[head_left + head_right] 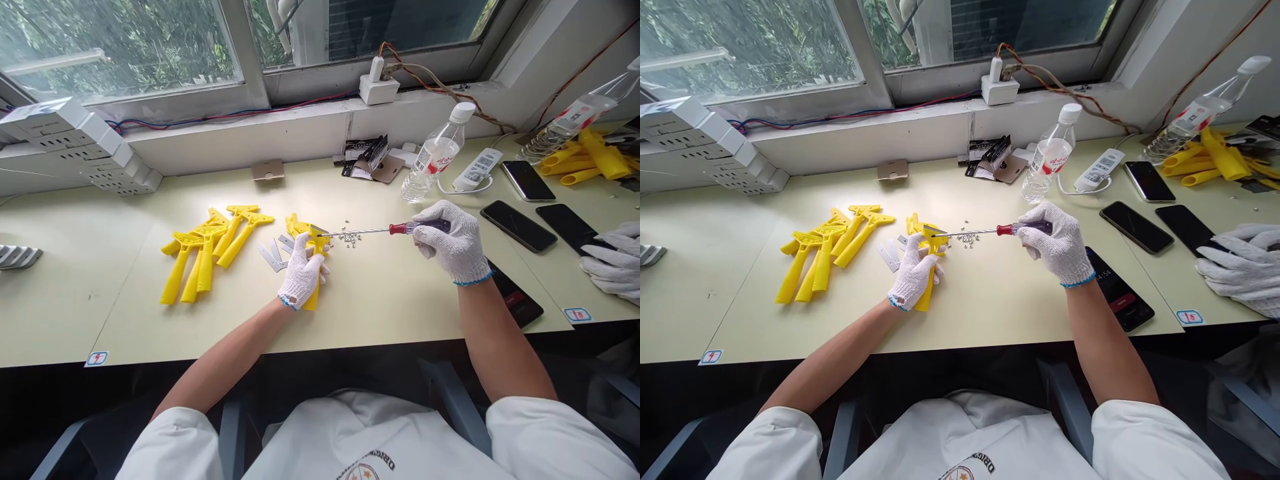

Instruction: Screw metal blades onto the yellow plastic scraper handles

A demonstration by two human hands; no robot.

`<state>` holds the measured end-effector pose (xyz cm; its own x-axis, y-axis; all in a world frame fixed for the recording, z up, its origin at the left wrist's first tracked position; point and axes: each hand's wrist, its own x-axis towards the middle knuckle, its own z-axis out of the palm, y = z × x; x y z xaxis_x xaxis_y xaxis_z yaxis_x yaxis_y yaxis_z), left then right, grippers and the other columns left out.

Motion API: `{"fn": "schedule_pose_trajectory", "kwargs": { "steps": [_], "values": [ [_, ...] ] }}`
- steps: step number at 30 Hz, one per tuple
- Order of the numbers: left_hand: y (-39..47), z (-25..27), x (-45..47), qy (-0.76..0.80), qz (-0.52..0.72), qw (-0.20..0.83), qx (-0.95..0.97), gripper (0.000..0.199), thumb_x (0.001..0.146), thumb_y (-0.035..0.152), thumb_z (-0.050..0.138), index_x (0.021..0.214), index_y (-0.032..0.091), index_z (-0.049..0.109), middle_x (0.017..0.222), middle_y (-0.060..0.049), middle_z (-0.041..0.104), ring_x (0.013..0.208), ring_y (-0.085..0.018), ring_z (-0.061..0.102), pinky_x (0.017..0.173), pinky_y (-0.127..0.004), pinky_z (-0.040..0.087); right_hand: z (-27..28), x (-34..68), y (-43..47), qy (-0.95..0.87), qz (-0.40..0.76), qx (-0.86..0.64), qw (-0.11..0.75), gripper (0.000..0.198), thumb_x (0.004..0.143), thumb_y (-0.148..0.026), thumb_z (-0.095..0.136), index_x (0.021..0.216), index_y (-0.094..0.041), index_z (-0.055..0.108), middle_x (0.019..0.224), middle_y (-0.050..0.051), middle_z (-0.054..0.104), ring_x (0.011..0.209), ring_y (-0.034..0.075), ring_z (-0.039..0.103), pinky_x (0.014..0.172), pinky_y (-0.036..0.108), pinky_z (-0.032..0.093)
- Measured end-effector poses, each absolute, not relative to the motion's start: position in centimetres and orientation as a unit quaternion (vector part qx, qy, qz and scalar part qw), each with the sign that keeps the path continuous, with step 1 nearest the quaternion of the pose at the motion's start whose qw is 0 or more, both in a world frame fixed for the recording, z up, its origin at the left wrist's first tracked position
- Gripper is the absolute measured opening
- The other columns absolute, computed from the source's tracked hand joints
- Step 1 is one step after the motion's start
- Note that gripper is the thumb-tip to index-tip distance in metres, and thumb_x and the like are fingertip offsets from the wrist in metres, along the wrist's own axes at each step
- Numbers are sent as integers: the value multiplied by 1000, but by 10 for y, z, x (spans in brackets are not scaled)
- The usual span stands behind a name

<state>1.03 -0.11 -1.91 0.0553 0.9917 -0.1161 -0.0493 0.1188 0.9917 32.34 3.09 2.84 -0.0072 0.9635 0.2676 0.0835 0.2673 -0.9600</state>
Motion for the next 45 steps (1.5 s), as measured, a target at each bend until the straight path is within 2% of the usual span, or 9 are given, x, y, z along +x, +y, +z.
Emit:
{"fn": "schedule_pose_trajectory", "kwargs": {
  "steps": [6, 12, 22, 25, 28, 33, 37, 40, 45],
  "values": [
    [0, -20, 11, 508, 473, 550, 465, 60, 86, 23, 64, 143, 31, 46, 117, -2, 75, 54, -10, 66, 49, -26, 55, 29, 319, 32, -546, 434, -475, 536, 25, 80, -31, 87, 94, -21, 69, 64, -1, 67, 40, 11, 49, 35, 25, 32],
    [0, -17, 7, 499, 472, 552, 473, 58, 86, 22, 66, 141, 31, 49, 120, -4, 76, 58, -11, 67, 52, -26, 56, 25, 317, 33, -520, 450, -451, 569, 32, 80, -37, 91, 99, -22, 71, 66, -2, 65, 46, 12, 53, 40, 25, 38],
    [-19, -11, 12, 462, 466, 472, 588, 51, 92, 24, 75, 142, 31, 76, 131, -9, 80, 80, -17, 72, 70, -33, 62, 29, 305, 38, -447, 607, -382, 535, 71, 78, -88, 83, 86, -25, 51, 57, -9, 41, 37, 6, 25, 38, 25, 24],
    [-17, -8, 10, 493, 476, 413, 599, 59, 87, 23, 84, 145, 30, 74, 130, -9, 81, 91, -21, 72, 86, -38, 64, 23, 311, 43, -439, 636, -401, 491, 80, 81, -98, 71, 73, -25, 39, 47, -9, 25, 33, 8, 19, 34, 27, 18],
    [-14, -6, 8, 513, 477, 388, 599, 75, 83, 25, 90, 154, 30, 65, 130, -10, 81, 98, -23, 74, 94, -41, 64, 14, 311, 46, -431, 644, -467, 427, 84, 80, -105, 61, 67, -25, 35, 46, -6, 26, 35, 9, 21, 34, 28, 17],
    [-13, -8, 4, 519, 431, 354, 648, 74, 84, 24, 89, 153, 28, 64, 121, -8, 83, 88, -22, 76, 87, -39, 64, -5, 300, 50, -473, 520, -614, 359, 63, 89, -79, 72, 72, -22, 52, 55, -2, 42, 45, 11, 33, 43, 28, 22],
    [-11, -13, -2, 518, 366, 280, 721, 58, 89, 25, 86, 144, 29, 70, 112, -5, 85, 84, -23, 79, 82, -36, 64, -17, 297, 55, -631, 306, -678, 220, 47, 96, -58, 67, 72, -20, 56, 64, 4, 56, 62, 15, 47, 59, 31, 31],
    [-7, -16, -10, 523, 307, 198, 770, 52, 92, 25, 83, 142, 29, 70, 117, -5, 86, 88, -25, 83, 81, -36, 65, -20, 296, 59, -668, 174, -713, 121, 41, 100, -54, 60, 82, -18, 67, 79, 8, 68, 73, 18, 53, 67, 32, 29],
    [9, -8, -20, 520, 229, 79, 819, 43, 100, 25, 75, 142, 28, 70, 122, -7, 86, 99, -28, 85, 83, -37, 66, -15, 290, 63, -664, 147, -732, 35, 42, 105, -55, 54, 101, -21, 79, 107, 13, 78, 94, 25, 66, 74, 33, 33]
  ]
}}
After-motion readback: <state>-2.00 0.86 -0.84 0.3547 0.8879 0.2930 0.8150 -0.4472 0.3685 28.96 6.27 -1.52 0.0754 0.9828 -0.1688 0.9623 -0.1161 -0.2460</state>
